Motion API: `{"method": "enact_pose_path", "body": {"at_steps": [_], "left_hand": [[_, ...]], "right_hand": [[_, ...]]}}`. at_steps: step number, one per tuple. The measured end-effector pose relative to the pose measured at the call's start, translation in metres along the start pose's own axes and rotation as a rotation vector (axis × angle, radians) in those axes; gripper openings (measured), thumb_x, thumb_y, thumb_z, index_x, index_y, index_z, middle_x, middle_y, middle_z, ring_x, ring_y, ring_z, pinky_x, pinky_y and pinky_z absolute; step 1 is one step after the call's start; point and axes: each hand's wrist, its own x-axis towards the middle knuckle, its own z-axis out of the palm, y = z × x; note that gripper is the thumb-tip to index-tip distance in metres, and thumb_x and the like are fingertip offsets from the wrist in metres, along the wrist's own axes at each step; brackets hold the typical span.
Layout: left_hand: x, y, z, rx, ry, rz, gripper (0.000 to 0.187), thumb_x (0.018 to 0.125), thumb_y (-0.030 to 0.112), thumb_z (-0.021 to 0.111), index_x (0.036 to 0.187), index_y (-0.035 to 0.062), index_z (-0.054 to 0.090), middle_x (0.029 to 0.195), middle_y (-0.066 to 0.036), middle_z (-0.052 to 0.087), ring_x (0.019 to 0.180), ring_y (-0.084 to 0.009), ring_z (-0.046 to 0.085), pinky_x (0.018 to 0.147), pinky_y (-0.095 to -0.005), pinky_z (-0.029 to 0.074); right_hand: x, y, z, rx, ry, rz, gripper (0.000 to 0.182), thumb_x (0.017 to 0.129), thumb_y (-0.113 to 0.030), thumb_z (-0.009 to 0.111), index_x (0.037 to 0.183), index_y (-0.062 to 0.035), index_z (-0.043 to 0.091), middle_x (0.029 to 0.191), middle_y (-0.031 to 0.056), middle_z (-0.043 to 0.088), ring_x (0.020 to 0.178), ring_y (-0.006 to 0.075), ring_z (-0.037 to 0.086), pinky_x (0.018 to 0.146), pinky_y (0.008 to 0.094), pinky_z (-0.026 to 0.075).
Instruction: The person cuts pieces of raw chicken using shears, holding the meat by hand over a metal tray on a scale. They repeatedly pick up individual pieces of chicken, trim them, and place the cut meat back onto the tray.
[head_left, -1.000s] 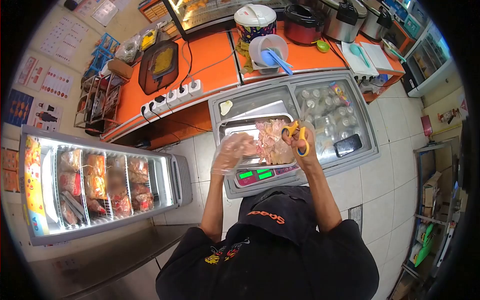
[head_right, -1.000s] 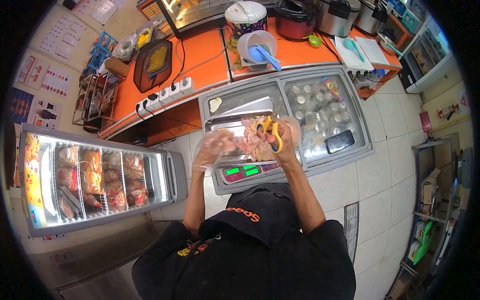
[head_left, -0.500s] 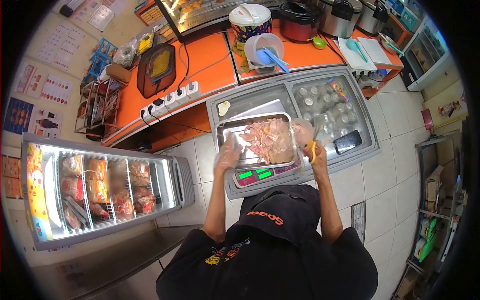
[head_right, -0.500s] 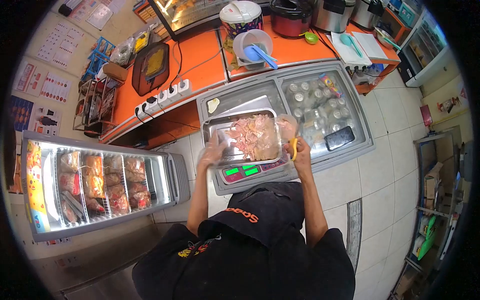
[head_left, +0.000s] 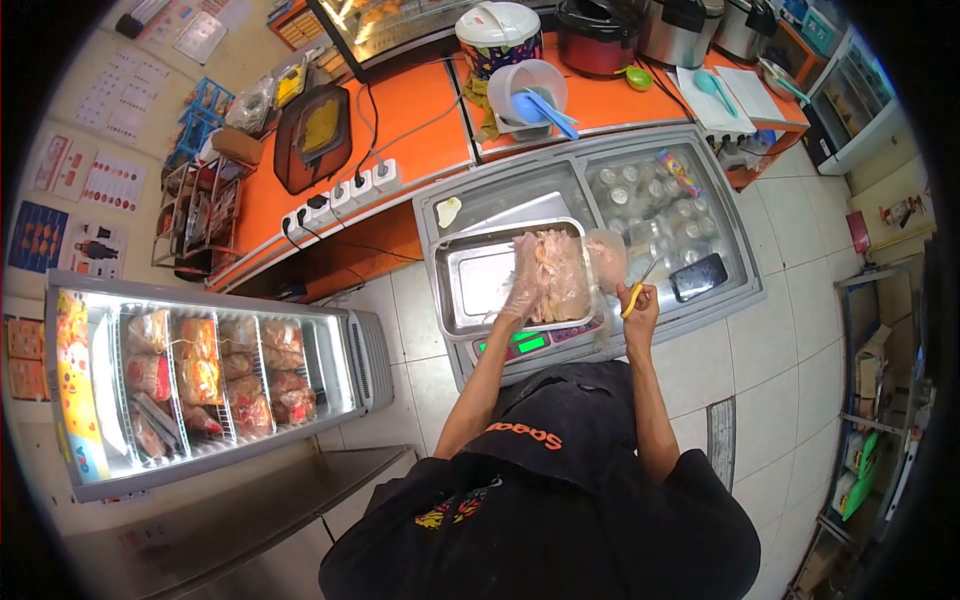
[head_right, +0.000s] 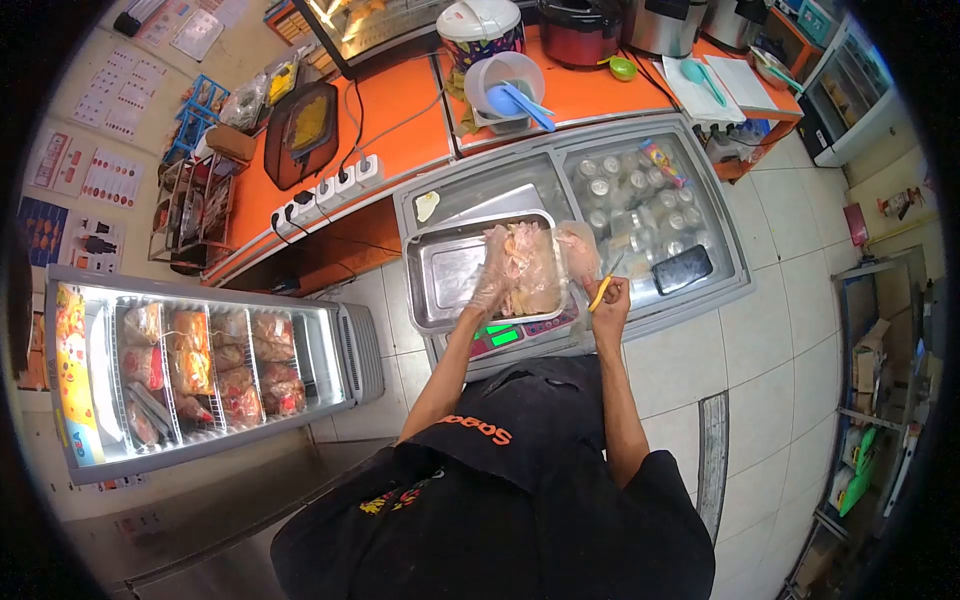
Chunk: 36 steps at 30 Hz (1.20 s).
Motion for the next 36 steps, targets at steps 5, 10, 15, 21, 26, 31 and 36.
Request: {"method": "enact_pose_path", "body": {"at_steps": [5, 10, 15, 21, 26, 31, 36], "left_hand": [[0.001, 0.005, 0.033, 0.059, 0.055, 0.127, 0.047, 0.087, 0.015, 0.051, 0.128, -0.0045, 0.042, 0.124, -0.018, 0.055, 0.117, -0.0259, 0.051, 0.101, -0.0347, 0.037], [-0.002, 0.001, 0.076, 0.227, 0.178, 0.315, 0.044, 0.086, 0.013, 0.051, 0.125, -0.0057, 0.045, 0.123, -0.018, 0.055, 0.115, -0.026, 0.053, 0.099, -0.035, 0.038], [0.005, 0.013, 0.095, 0.546, 0.173, 0.44, 0.041, 0.085, 0.01, 0.051, 0.122, -0.0068, 0.049, 0.121, -0.018, 0.056, 0.113, -0.0261, 0.054, 0.098, -0.0352, 0.038], [0.025, -0.015, 0.102, 1.121, -0.456, 0.501, 0.027, 0.082, 0.009, 0.051, 0.098, -0.0101, 0.062, 0.103, -0.019, 0.064, 0.098, -0.0282, 0.061, 0.088, -0.037, 0.044], [0.073, -0.089, 0.092, 2.219, -0.351, 0.367, 0.023, 0.081, 0.016, 0.053, 0.088, 0.0012, 0.069, 0.097, -0.016, 0.067, 0.09, -0.028, 0.063, 0.078, -0.0416, 0.046], [0.126, -0.162, 0.084, 2.54, -0.228, 0.304, 0.025, 0.082, 0.017, 0.054, 0.1, 0.0088, 0.071, 0.104, -0.01, 0.066, 0.098, -0.0329, 0.061, 0.079, -0.0578, 0.042], [0.135, -0.169, 0.077, 2.456, -0.301, 0.288, 0.032, 0.076, 0.011, 0.056, 0.104, 0.001, 0.068, 0.097, -0.015, 0.067, 0.097, -0.0344, 0.062, 0.074, -0.0581, 0.046]], "right_hand": [[-0.018, -0.021, -0.001, 0.135, -0.135, -0.043, 0.037, 0.075, -0.014, 0.077, 0.094, -0.0061, 0.046, 0.081, 0.0022, 0.058, 0.066, 0.0073, 0.052, 0.062, 0.0195, 0.042], [-0.044, -0.069, 0.037, 0.0, -0.553, -0.213, 0.034, 0.066, -0.004, 0.076, 0.09, -0.0035, 0.052, 0.075, 0.0027, 0.058, 0.06, 0.0097, 0.052, 0.055, 0.0238, 0.042], [-0.056, -0.067, 0.041, -0.216, -0.634, -0.332, 0.016, 0.062, 0.003, 0.061, 0.076, -0.0008, 0.055, 0.063, 0.0051, 0.053, 0.054, 0.012, 0.05, 0.052, 0.0259, 0.04], [-0.048, -0.084, -0.003, -0.158, -0.756, -0.252, 0.025, 0.064, -0.006, 0.077, 0.071, -0.0042, 0.053, 0.061, 0.0013, 0.054, 0.053, 0.0085, 0.049, 0.05, 0.0229, 0.038], [-0.051, -0.068, -0.03, -0.201, -0.558, -0.089, 0.029, 0.066, -0.011, 0.081, 0.069, -0.0066, 0.052, 0.059, -0.0026, 0.053, 0.051, 0.0046, 0.044, 0.048, 0.0206, 0.036], [-0.053, -0.049, -0.03, -0.29, -0.47, -0.129, 0.031, 0.062, -0.018, 0.084, 0.066, -0.0073, 0.055, 0.06, -0.0013, 0.056, 0.053, 0.0069, 0.047, 0.05, 0.0223, 0.038], [-0.055, -0.049, -0.034, -0.313, -0.43, -0.132, 0.034, 0.062, -0.013, 0.084, 0.068, -0.0063, 0.05, 0.062, -0.0008, 0.057, 0.054, 0.0056, 0.044, 0.049, 0.0223, 0.035]]}}
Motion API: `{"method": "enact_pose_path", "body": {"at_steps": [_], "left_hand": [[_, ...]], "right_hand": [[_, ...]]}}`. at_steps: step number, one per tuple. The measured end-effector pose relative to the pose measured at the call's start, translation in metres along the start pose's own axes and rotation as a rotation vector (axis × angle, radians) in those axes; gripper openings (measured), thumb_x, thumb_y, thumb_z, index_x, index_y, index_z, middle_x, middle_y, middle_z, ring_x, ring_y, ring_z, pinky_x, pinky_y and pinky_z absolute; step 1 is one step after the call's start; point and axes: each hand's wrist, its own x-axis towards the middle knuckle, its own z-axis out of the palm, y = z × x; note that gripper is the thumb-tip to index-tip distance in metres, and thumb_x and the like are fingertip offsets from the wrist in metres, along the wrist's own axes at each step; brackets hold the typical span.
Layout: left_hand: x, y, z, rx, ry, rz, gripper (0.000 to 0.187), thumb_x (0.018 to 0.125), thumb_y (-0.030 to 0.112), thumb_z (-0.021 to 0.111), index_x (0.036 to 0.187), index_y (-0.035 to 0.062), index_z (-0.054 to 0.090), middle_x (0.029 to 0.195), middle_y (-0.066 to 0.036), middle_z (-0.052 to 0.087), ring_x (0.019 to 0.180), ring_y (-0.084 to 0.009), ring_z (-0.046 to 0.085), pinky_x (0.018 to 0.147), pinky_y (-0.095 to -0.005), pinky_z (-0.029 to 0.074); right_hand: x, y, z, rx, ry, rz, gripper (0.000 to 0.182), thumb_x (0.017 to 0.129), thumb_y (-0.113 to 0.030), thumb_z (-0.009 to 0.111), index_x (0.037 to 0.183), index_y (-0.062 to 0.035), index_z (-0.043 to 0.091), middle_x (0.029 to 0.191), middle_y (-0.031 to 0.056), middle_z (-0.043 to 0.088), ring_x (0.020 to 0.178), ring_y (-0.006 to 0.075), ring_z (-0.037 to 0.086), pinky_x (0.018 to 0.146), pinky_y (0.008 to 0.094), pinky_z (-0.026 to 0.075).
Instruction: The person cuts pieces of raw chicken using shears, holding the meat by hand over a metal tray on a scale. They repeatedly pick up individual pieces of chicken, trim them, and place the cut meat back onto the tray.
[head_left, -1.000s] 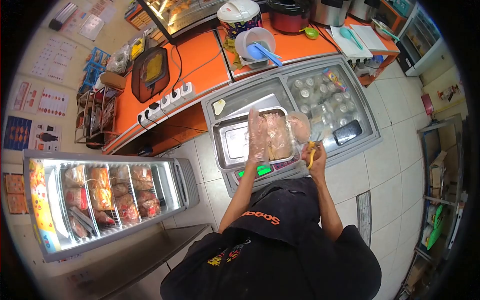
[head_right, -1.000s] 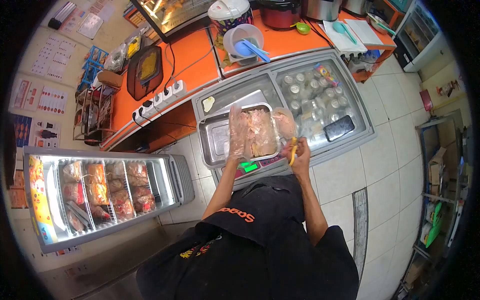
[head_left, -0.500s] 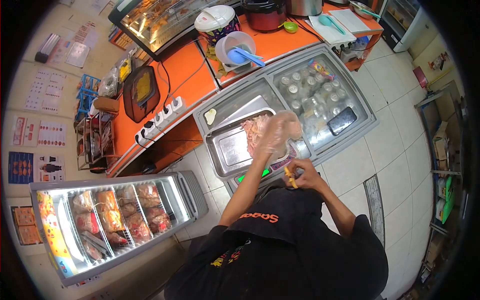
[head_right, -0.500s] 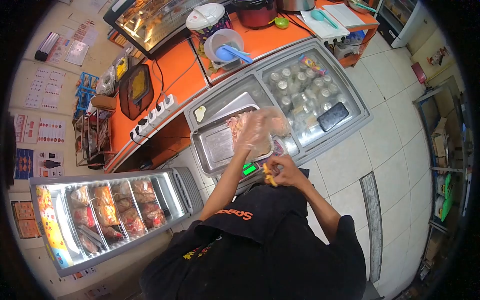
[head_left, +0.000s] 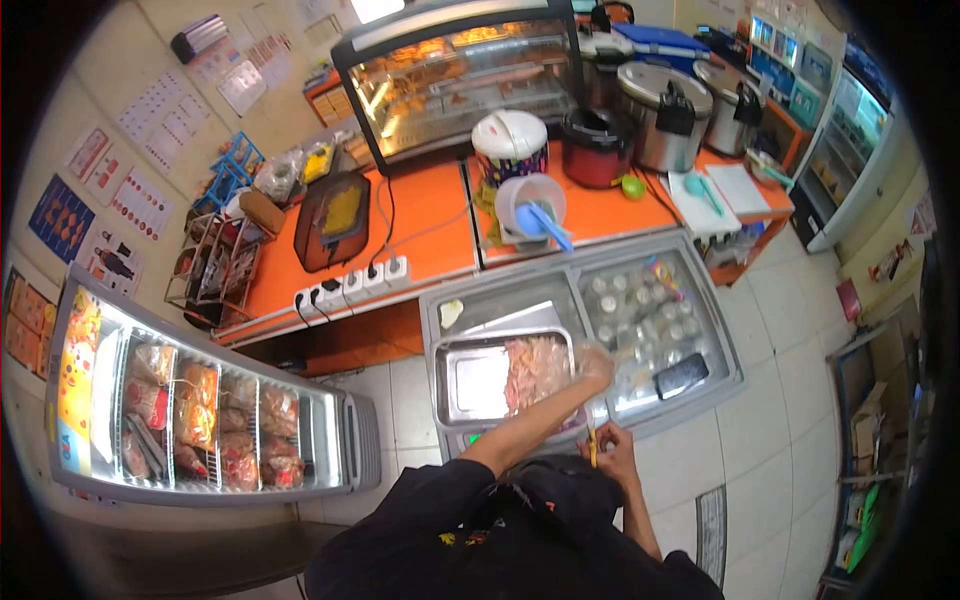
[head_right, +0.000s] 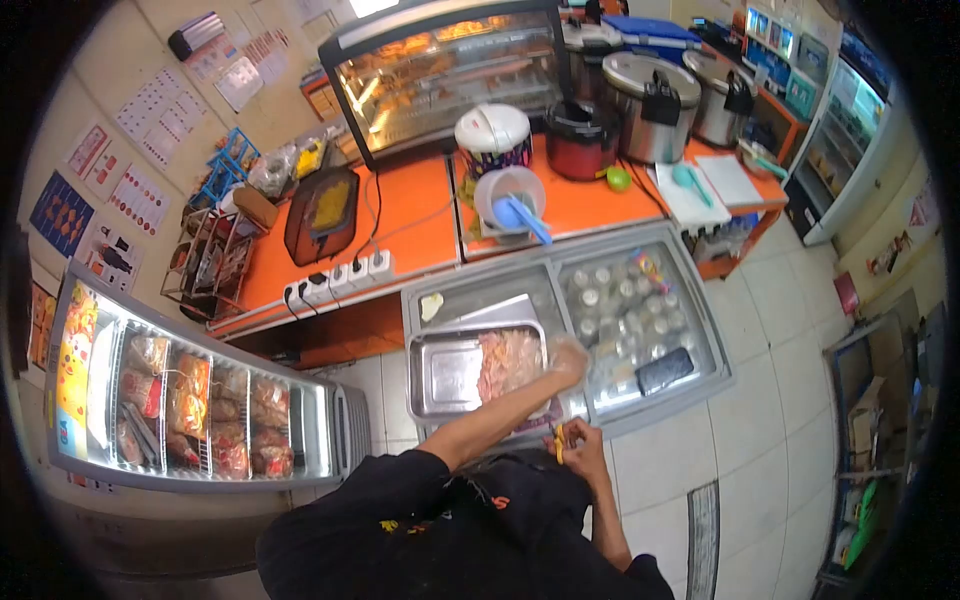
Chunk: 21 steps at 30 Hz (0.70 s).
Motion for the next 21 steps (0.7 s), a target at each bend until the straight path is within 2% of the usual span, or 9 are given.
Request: {"method": "enact_pose_path", "body": {"at_steps": [1, 4, 7, 10, 13, 14, 15, 19, 21], "left_hand": [[0.012, -0.004, 0.024, 0.025, 0.064, 0.063, 0.031, 0.076, 0.01, 0.056, 0.103, -0.0002, 0.068, 0.095, -0.016, 0.067, 0.096, -0.0345, 0.062, 0.073, -0.0567, 0.047], [0.025, -0.013, 0.017, -0.199, -0.104, 0.109, 0.029, 0.08, 0.014, 0.054, 0.103, 0.0009, 0.067, 0.107, -0.019, 0.064, 0.097, -0.0355, 0.062, 0.078, -0.0508, 0.049], [-0.035, -0.042, -0.061, -0.367, 0.034, 0.292, 0.025, 0.078, 0.011, 0.054, 0.098, 0.0014, 0.066, 0.102, -0.018, 0.064, 0.097, -0.0329, 0.062, 0.082, -0.0388, 0.05], [-0.038, -0.048, -0.041, -0.311, 0.402, 0.229, 0.02, 0.073, 0.011, 0.059, 0.092, 0.005, 0.064, 0.095, -0.015, 0.063, 0.091, -0.0316, 0.062, 0.078, -0.0392, 0.051], [-0.07, -0.078, -0.071, -0.648, 0.824, 0.531, 0.028, 0.07, 0.01, 0.066, 0.097, 0.0071, 0.061, 0.088, -0.01, 0.062, 0.083, -0.0218, 0.063, 0.071, -0.0357, 0.051], [-0.095, -0.082, -0.106, -1.235, 0.548, 0.536, 0.031, 0.071, 0.01, 0.068, 0.102, 0.0073, 0.06, 0.089, -0.007, 0.061, 0.082, -0.0175, 0.061, 0.071, -0.0328, 0.051], [-0.117, -0.084, -0.144, -1.798, 0.194, 0.489, 0.035, 0.072, 0.009, 0.07, 0.106, 0.0075, 0.059, 0.09, -0.003, 0.06, 0.082, -0.0132, 0.059, 0.071, -0.03, 0.05], [-0.141, -0.105, -0.189, -1.72, 0.559, 0.089, 0.033, 0.083, 0.012, 0.067, 0.114, 0.0078, 0.055, 0.107, -0.003, 0.058, 0.084, -0.0102, 0.057, 0.074, -0.0259, 0.048], [-0.156, -0.115, -0.21, -1.739, 0.721, 0.065, 0.034, 0.084, 0.013, 0.066, 0.116, 0.0074, 0.053, 0.111, -0.004, 0.057, 0.088, -0.0101, 0.056, 0.076, -0.024, 0.047]], "right_hand": [[0.001, 0.0, -0.001, -0.023, -0.002, 0.011, 0.034, 0.063, -0.013, 0.083, 0.068, -0.0062, 0.05, 0.062, -0.0007, 0.057, 0.054, 0.0051, 0.045, 0.049, 0.022, 0.035], [0.006, -0.007, -0.005, 0.055, 0.037, 0.038, 0.033, 0.064, -0.012, 0.083, 0.07, -0.0061, 0.05, 0.062, -0.0009, 0.058, 0.055, 0.0038, 0.046, 0.049, 0.0205, 0.034], [0.016, -0.01, -0.015, 0.002, 0.03, 0.006, 0.032, 0.066, -0.01, 0.082, 0.071, -0.0073, 0.05, 0.061, -0.001, 0.057, 0.053, 0.0042, 0.047, 0.05, 0.0204, 0.038], [0.026, -0.002, -0.021, -0.019, 0.063, -0.009, 0.032, 0.066, -0.009, 0.081, 0.07, -0.0073, 0.049, 0.061, -0.0005, 0.058, 0.053, 0.0042, 0.048, 0.05, 0.0199, 0.038], [0.035, 0.009, -0.026, -0.04, 0.098, -0.072, 0.032, 0.067, -0.008, 0.08, 0.071, -0.0074, 0.049, 0.06, -0.0012, 0.057, 0.053, 0.0049, 0.049, 0.05, 0.0205, 0.038], [0.038, 0.008, -0.024, -0.088, 0.092, -0.1, 0.032, 0.068, -0.009, 0.08, 0.071, -0.0076, 0.049, 0.061, -0.0012, 0.057, 0.055, 0.0051, 0.049, 0.051, 0.0207, 0.039], [0.042, 0.006, -0.028, -0.145, 0.088, -0.119, 0.032, 0.068, -0.009, 0.08, 0.072, -0.0077, 0.049, 0.062, -0.0012, 0.057, 0.056, 0.0053, 0.05, 0.052, 0.021, 0.039], [0.055, -0.014, -0.012, 0.181, 0.039, -0.034, 0.031, 0.069, -0.011, 0.08, 0.077, -0.0074, 0.05, 0.068, -0.0012, 0.057, 0.059, 0.0058, 0.05, 0.055, 0.0208, 0.04], [0.057, -0.035, 0.0, 0.34, -0.029, 0.033, 0.032, 0.071, -0.01, 0.079, 0.083, -0.007, 0.049, 0.073, -0.0003, 0.059, 0.063, 0.0068, 0.053, 0.057, 0.021, 0.042]]}}
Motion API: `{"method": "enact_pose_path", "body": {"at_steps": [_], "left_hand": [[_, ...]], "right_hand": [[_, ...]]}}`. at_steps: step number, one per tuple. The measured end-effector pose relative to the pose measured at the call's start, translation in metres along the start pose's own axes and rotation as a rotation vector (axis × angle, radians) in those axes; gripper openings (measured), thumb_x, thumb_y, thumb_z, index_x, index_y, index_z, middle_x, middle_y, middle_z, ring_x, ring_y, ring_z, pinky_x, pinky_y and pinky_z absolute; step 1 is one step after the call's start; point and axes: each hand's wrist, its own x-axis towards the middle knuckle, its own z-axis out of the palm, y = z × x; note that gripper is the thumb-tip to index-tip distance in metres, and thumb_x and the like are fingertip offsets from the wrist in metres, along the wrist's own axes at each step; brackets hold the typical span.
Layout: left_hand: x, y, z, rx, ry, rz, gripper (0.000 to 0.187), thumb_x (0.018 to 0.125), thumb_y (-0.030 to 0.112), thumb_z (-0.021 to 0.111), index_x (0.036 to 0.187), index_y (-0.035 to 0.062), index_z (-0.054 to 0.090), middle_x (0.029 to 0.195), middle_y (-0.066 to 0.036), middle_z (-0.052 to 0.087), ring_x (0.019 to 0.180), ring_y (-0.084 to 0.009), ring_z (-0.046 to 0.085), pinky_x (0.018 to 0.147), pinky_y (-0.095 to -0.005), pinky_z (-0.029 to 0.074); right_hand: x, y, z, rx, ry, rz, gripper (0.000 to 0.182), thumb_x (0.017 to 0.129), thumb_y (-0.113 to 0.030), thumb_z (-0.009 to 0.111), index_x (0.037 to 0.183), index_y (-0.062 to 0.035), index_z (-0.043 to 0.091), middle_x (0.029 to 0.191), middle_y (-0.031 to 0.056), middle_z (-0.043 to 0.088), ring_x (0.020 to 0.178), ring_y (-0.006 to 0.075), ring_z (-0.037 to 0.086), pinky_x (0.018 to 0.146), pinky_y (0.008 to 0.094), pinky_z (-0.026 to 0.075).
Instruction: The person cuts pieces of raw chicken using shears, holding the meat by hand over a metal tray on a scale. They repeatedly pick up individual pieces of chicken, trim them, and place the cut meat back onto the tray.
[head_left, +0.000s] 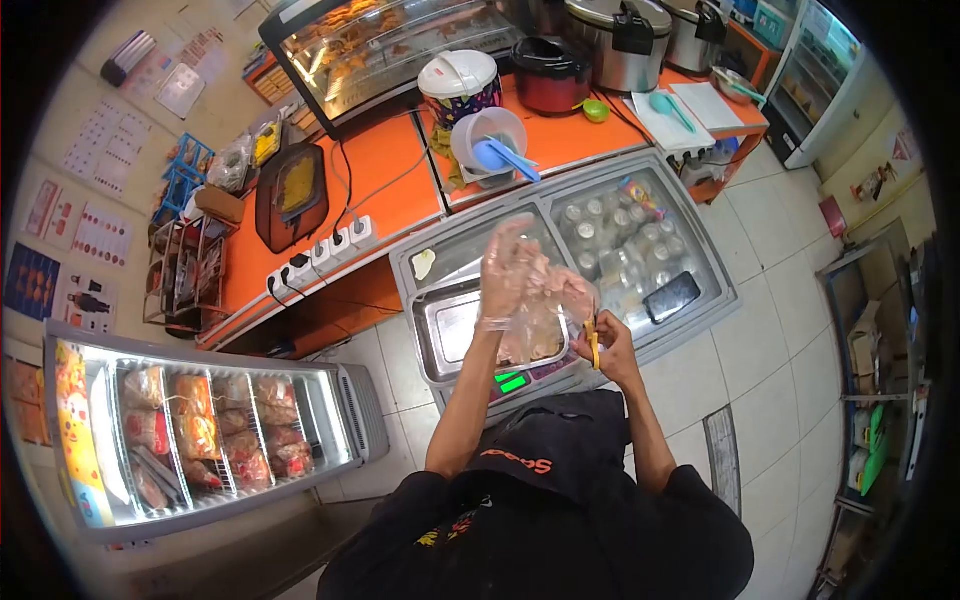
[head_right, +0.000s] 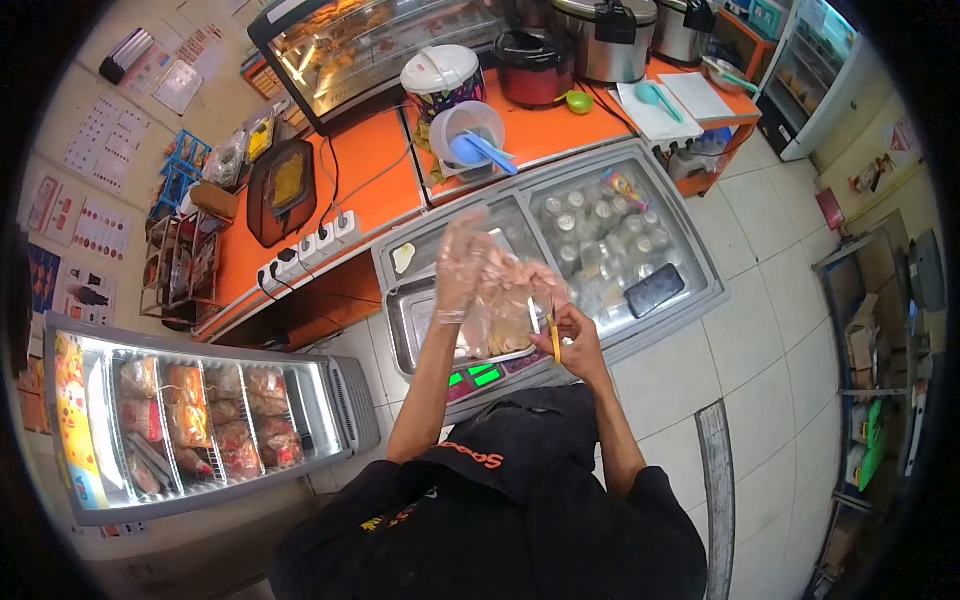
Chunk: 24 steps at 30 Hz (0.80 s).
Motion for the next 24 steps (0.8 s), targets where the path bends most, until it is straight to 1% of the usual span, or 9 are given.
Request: {"method": "enact_pose_path", "body": {"at_steps": [4, 5, 8, 9, 13, 17, 20, 21, 24], "left_hand": [[0.0, 0.028, -0.024, -0.127, 0.098, -0.043, 0.034, 0.087, 0.016, 0.065, 0.117, 0.0066, 0.051, 0.111, -0.002, 0.056, 0.093, -0.0087, 0.052, 0.079, -0.0204, 0.044], [-0.001, 0.037, -0.027, -0.116, 0.074, -0.034, 0.031, 0.088, 0.011, 0.061, 0.117, 0.0074, 0.049, 0.085, 0.0, 0.055, 0.08, -0.0094, 0.056, 0.071, -0.0218, 0.048], [-0.004, 0.057, -0.034, -0.21, 0.085, -0.017, 0.032, 0.089, 0.009, 0.059, 0.118, 0.0069, 0.047, 0.086, 0.0, 0.055, 0.08, -0.0117, 0.057, 0.071, -0.0227, 0.049], [-0.008, 0.067, -0.035, -0.154, 0.103, 0.022, 0.035, 0.088, 0.008, 0.059, 0.121, 0.0068, 0.046, 0.094, -0.002, 0.056, 0.085, -0.0132, 0.057, 0.075, -0.0249, 0.05], [-0.024, 0.107, -0.03, -0.16, 0.13, 0.04, 0.041, 0.088, 0.011, 0.063, 0.124, 0.0063, 0.043, 0.107, -0.005, 0.052, 0.097, -0.0127, 0.053, 0.084, -0.0259, 0.046], [-0.045, 0.101, -0.048, -0.294, 0.127, -0.039, 0.044, 0.086, 0.009, 0.063, 0.124, 0.0044, 0.043, 0.101, -0.006, 0.054, 0.089, -0.014, 0.055, 0.081, -0.026, 0.047], [-0.059, 0.097, -0.078, -0.346, -0.09, -0.116, 0.038, 0.089, 0.015, 0.061, 0.121, 0.0047, 0.043, 0.101, -0.003, 0.051, 0.093, -0.0113, 0.052, 0.084, -0.0258, 0.045], [-0.066, 0.095, -0.08, -0.285, -0.027, -0.123, 0.038, 0.088, 0.018, 0.06, 0.12, 0.0047, 0.043, 0.094, -0.002, 0.05, 0.089, -0.0106, 0.053, 0.081, -0.0247, 0.046], [-0.081, 0.08, -0.101, -0.225, 0.057, -0.245, 0.037, 0.088, 0.017, 0.06, 0.119, 0.0057, 0.044, 0.089, -0.002, 0.049, 0.087, -0.0111, 0.054, 0.08, -0.0258, 0.046]], "right_hand": [[0.0, 0.019, 0.021, 0.254, -0.23, 0.208, 0.035, 0.074, -0.009, 0.077, 0.093, -0.0049, 0.048, 0.083, 0.0024, 0.061, 0.073, 0.0085, 0.057, 0.062, 0.0215, 0.046], [-0.003, 0.027, 0.027, 0.306, -0.338, 0.239, 0.035, 0.078, -0.022, 0.075, 0.095, -0.005, 0.049, 0.088, 0.0047, 0.061, 0.081, 0.0102, 0.058, 0.066, 0.0235, 0.047], [-0.006, 0.014, 0.049, 0.392, -0.535, 0.248, 0.046, 0.081, -0.041, 0.07, 0.102, -0.0059, 0.05, 0.091, 0.0054, 0.061, 0.084, 0.0124, 0.058, 0.07, 0.0262, 0.047], [-0.007, 0.01, 0.057, 0.387, -0.62, 0.24, 0.06, 0.079, -0.056, 0.064, 0.11, -0.0067, 0.049, 0.097, 0.0064, 0.06, 0.089, 0.0134, 0.057, 0.074, 0.027, 0.046], [-0.006, -0.006, 0.092, 0.715, -0.757, 0.257, 0.071, 0.075, -0.062, 0.063, 0.116, -0.0065, 0.046, 0.107, 0.0087, 0.057, 0.092, 0.0135, 0.055, 0.074, 0.0247, 0.044], [0.001, -0.021, 0.119, 0.798, -0.763, 0.139, 0.078, 0.073, -0.068, 0.06, 0.117, -0.0069, 0.044, 0.106, 0.008, 0.056, 0.086, 0.012, 0.053, 0.072, 0.0225, 0.042], [0.008, -0.026, 0.131, 0.806, -0.714, 0.03, 0.078, 0.075, -0.069, 0.057, 0.118, -0.0052, 0.042, 0.098, 0.0058, 0.055, 0.084, 0.0103, 0.052, 0.072, 0.0218, 0.042], [0.013, -0.017, 0.132, 0.832, -0.729, 0.049, 0.064, 0.077, -0.054, 0.068, 0.111, -0.0044, 0.045, 0.092, 0.0033, 0.054, 0.083, 0.0084, 0.052, 0.072, 0.0213, 0.041], [0.015, -0.021, 0.135, 0.782, -0.681, 0.09, 0.05, 0.074, -0.033, 0.078, 0.101, -0.0049, 0.047, 0.086, 0.0004, 0.054, 0.079, 0.0062, 0.051, 0.071, 0.0205, 0.042]]}}
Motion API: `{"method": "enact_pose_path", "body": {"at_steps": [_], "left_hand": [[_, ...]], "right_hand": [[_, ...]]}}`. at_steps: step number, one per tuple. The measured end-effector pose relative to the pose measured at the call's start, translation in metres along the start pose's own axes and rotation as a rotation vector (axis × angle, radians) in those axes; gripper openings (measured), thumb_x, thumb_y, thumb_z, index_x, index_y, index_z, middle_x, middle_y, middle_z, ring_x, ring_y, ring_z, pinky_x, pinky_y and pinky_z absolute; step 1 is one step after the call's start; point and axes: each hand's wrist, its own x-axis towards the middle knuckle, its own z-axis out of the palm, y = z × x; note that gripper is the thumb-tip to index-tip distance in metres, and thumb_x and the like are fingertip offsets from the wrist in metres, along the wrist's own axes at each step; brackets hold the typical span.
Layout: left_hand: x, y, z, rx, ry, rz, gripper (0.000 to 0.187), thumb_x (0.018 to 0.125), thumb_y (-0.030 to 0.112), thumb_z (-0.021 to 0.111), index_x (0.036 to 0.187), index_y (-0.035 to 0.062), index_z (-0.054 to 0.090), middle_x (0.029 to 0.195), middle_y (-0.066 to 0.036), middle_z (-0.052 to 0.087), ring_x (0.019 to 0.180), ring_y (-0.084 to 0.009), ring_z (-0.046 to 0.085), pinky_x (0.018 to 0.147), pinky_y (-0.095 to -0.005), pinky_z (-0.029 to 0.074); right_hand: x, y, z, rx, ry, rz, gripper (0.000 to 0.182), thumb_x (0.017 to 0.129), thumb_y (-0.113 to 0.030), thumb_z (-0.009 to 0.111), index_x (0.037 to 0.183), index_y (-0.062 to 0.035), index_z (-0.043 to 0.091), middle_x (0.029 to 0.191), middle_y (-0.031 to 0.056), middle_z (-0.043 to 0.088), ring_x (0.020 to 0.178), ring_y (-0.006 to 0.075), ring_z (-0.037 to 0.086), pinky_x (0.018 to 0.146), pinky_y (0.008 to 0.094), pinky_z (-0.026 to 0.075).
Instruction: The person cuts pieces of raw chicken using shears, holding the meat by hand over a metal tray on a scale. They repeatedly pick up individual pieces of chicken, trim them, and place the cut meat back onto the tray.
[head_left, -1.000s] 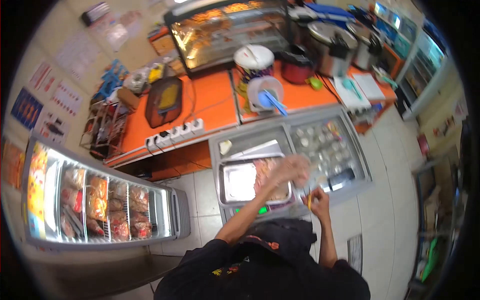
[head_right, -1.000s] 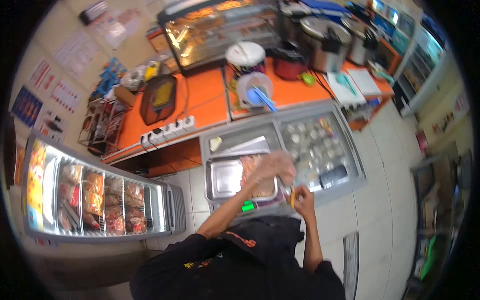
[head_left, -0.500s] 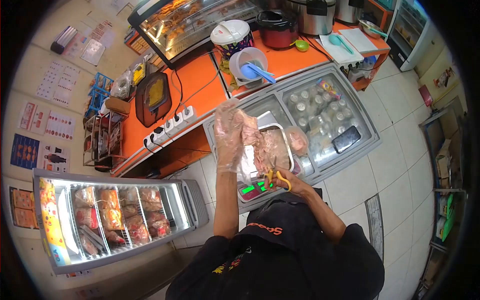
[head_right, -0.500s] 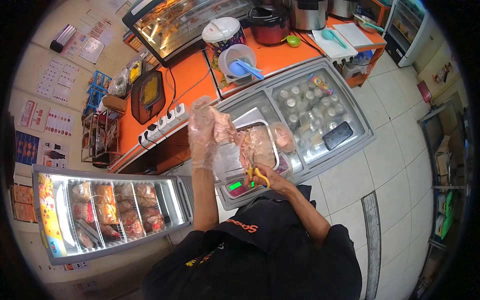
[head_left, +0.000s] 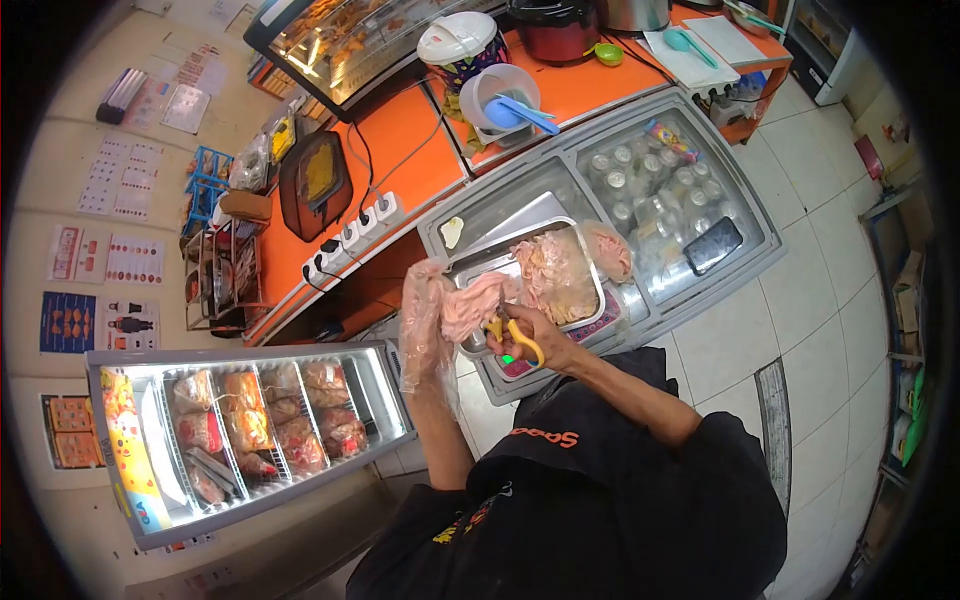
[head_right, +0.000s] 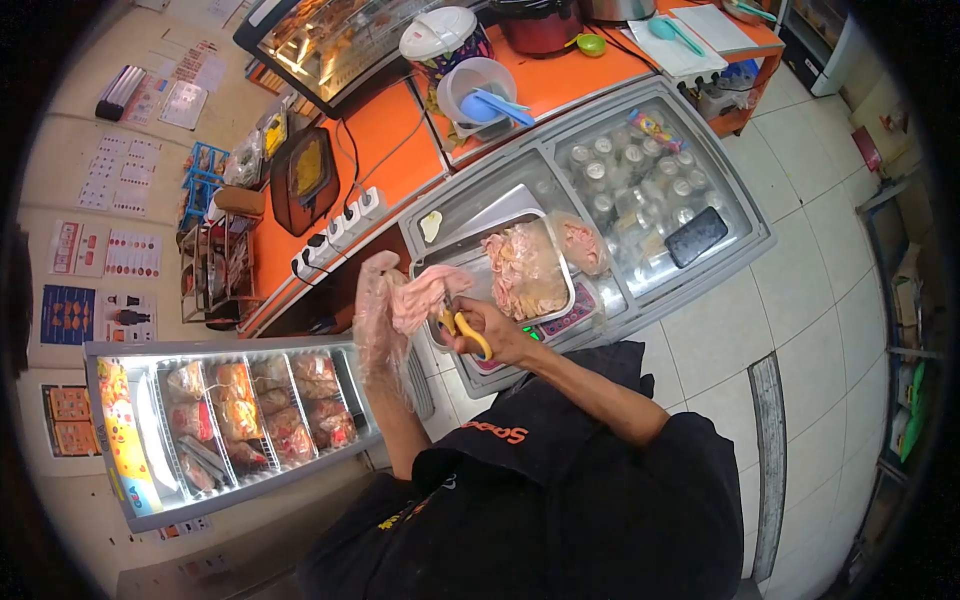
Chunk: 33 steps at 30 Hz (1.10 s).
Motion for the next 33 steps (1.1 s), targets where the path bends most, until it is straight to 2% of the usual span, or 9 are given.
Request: {"method": "enact_pose_path", "body": {"at_steps": [1, 7, 9, 13, 22, 26, 28, 32, 33], "left_hand": [[-0.005, -0.002, 0.001, 0.021, 0.002, -0.07, 0.044, 0.086, 0.026, 0.061, 0.12, 0.0043, 0.043, 0.091, -0.003, 0.052, 0.086, -0.0106, 0.055, 0.077, -0.0237, 0.047], [-0.012, -0.013, -0.005, -0.026, -0.197, -0.113, 0.076, 0.074, 0.031, 0.066, 0.134, -0.0031, 0.036, 0.1, -0.007, 0.057, 0.085, -0.0116, 0.057, 0.079, -0.0199, 0.046], [-0.012, -0.01, -0.014, -0.083, -0.394, -0.089, 0.072, 0.076, 0.026, 0.065, 0.135, -0.0033, 0.038, 0.1, -0.007, 0.059, 0.088, -0.0116, 0.057, 0.078, -0.0204, 0.045], [-0.01, 0.012, -0.001, 0.509, -0.21, -0.254, 0.057, 0.084, 0.027, 0.065, 0.131, 0.0021, 0.046, 0.104, -0.008, 0.061, 0.09, -0.0103, 0.057, 0.074, -0.019, 0.046], [-0.008, 0.003, -0.005, 0.166, -0.177, -0.085, 0.073, 0.075, 0.013, 0.075, 0.137, 0.0037, 0.038, 0.108, -0.014, 0.064, 0.087, -0.0116, 0.062, 0.062, -0.0219, 0.049], [-0.002, -0.008, -0.03, 0.103, -0.301, -0.249, 0.076, 0.077, 0.025, 0.074, 0.138, 0.0017, 0.036, 0.106, -0.016, 0.064, 0.084, -0.0135, 0.063, 0.066, -0.0221, 0.051], [-0.002, -0.002, -0.028, 0.089, -0.274, -0.344, 0.073, 0.074, 0.022, 0.073, 0.135, 0.0024, 0.038, 0.103, -0.019, 0.064, 0.069, -0.0122, 0.062, 0.054, -0.0187, 0.049], [-0.005, -0.006, -0.036, 0.154, -0.234, -0.176, 0.06, 0.078, 0.027, 0.071, 0.126, 0.0009, 0.045, 0.108, -0.02, 0.063, 0.088, -0.0173, 0.065, 0.073, -0.0228, 0.054], [-0.007, 0.005, -0.015, 0.057, -0.207, -0.069, 0.054, 0.081, 0.024, 0.069, 0.123, 0.0027, 0.043, 0.112, -0.021, 0.061, 0.081, -0.0152, 0.064, 0.063, -0.0221, 0.054]], "right_hand": [[-0.001, -0.005, 0.004, 0.004, 0.051, 0.092, 0.044, 0.069, -0.014, 0.083, 0.096, -0.0054, 0.048, 0.082, -0.0013, 0.054, 0.075, 0.0051, 0.051, 0.07, 0.0204, 0.043], [0.003, -0.007, 0.011, -0.188, 0.08, 0.236, 0.06, 0.061, -0.022, 0.087, 0.101, -0.0053, 0.046, 0.083, 0.0002, 0.052, 0.076, 0.0077, 0.051, 0.068, 0.0228, 0.045], [0.003, -0.01, 0.011, -0.103, 0.047, 0.25, 0.047, 0.069, -0.008, 0.081, 0.102, -0.0043, 0.048, 0.082, -0.002, 0.054, 0.075, 0.0043, 0.051, 0.07, 0.0204, 0.044], [0.001, -0.014, 0.007, -0.136, 0.044, 0.201, 0.049, 0.068, -0.012, 0.082, 0.102, -0.0045, 0.047, 0.083, -0.0017, 0.053, 0.076, 0.0044, 0.05, 0.07, 0.02, 0.043], [0.002, -0.026, 0.006, -0.341, -0.009, 0.233, 0.046, 0.068, -0.014, 0.083, 0.096, -0.005, 0.047, 0.081, -0.0008, 0.053, 0.073, 0.0053, 0.051, 0.066, 0.0194, 0.043], [0.001, -0.016, 0.004, -0.31, 0.012, 0.273, 0.04, 0.071, -0.013, 0.081, 0.092, -0.0048, 0.048, 0.077, -0.001, 0.055, 0.07, 0.0058, 0.053, 0.063, 0.0215, 0.045], [0.0, -0.015, 0.005, -0.323, 0.034, 0.267, 0.037, 0.073, -0.014, 0.079, 0.091, -0.0047, 0.048, 0.075, -0.0013, 0.056, 0.069, 0.0059, 0.053, 0.063, 0.0219, 0.045], [-0.001, -0.02, 0.008, -0.331, 0.196, 0.318, 0.033, 0.079, -0.019, 0.075, 0.091, -0.0046, 0.049, 0.076, -0.0015, 0.056, 0.07, 0.0059, 0.053, 0.064, 0.0209, 0.045], [-0.003, -0.022, 0.007, -0.327, 0.257, 0.342, 0.032, 0.08, -0.021, 0.074, 0.092, -0.0046, 0.049, 0.076, -0.0014, 0.056, 0.07, 0.006, 0.053, 0.065, 0.0207, 0.045]]}}
